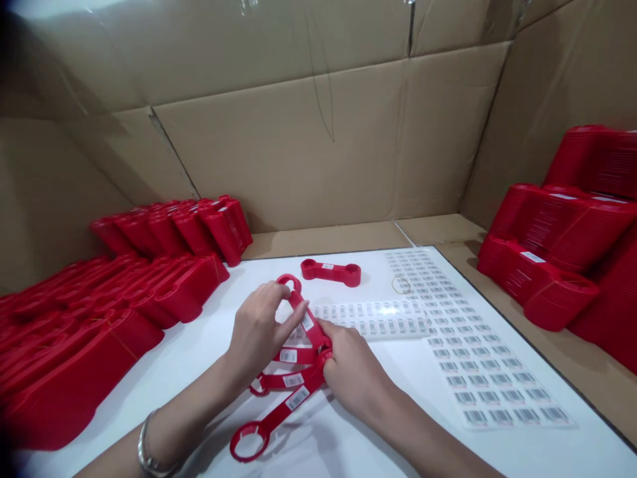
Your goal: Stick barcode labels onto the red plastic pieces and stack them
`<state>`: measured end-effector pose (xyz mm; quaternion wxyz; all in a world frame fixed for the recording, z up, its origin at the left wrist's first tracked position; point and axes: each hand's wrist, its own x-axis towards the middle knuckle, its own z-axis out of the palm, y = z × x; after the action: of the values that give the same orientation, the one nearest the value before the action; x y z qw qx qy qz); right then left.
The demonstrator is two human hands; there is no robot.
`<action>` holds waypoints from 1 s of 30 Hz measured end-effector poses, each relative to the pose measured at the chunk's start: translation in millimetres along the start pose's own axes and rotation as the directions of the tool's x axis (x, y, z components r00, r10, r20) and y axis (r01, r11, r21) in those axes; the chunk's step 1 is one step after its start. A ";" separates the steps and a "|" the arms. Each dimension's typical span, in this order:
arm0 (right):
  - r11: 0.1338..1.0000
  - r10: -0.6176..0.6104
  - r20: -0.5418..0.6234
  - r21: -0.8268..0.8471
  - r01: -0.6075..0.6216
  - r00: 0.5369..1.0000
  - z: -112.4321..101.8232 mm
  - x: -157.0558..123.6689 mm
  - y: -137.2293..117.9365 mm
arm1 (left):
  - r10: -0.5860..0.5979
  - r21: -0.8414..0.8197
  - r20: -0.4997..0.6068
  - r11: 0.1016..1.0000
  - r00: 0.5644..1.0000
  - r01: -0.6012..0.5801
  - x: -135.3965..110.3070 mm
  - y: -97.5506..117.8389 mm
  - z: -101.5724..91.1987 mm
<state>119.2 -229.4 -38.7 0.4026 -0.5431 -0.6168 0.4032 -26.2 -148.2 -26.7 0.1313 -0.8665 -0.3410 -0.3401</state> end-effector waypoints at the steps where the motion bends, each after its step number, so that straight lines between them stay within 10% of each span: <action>1: 1.000 -0.001 0.008 0.008 0.001 1.000 0.3 -0.3 -0.5 | -0.020 -0.023 -0.019 1.000 1.000 0.020 1.2 -1.5 -0.7; 10: 0.999 0.012 -0.045 -0.051 -0.014 0.999 -2.8 0.7 4.7 | 0.025 -0.169 0.100 0.986 0.995 -0.008 -5.3 6.8 -4.2; 17: 1.000 -0.020 0.011 0.001 0.020 1.000 -1.4 1.4 6.2 | -0.223 -0.502 0.025 0.840 0.975 0.205 1.9 -5.4 -8.7; 25: 1.000 0.009 -0.055 -0.004 -0.009 0.998 -5.9 6.0 10.4 | -0.340 -0.569 0.062 0.761 0.938 0.313 0.9 -8.7 -4.7; 30: 1.000 0.030 -0.134 0.006 -0.029 0.991 -11.2 8.8 10.7 | -0.211 -0.429 0.201 0.859 0.957 0.279 -0.5 -3.9 -6.0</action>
<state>132.5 -219.1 -44.3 0.4382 -0.5772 -0.5795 0.3728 -32.1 -148.4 -22.6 -0.1440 -0.8452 -0.3687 -0.3591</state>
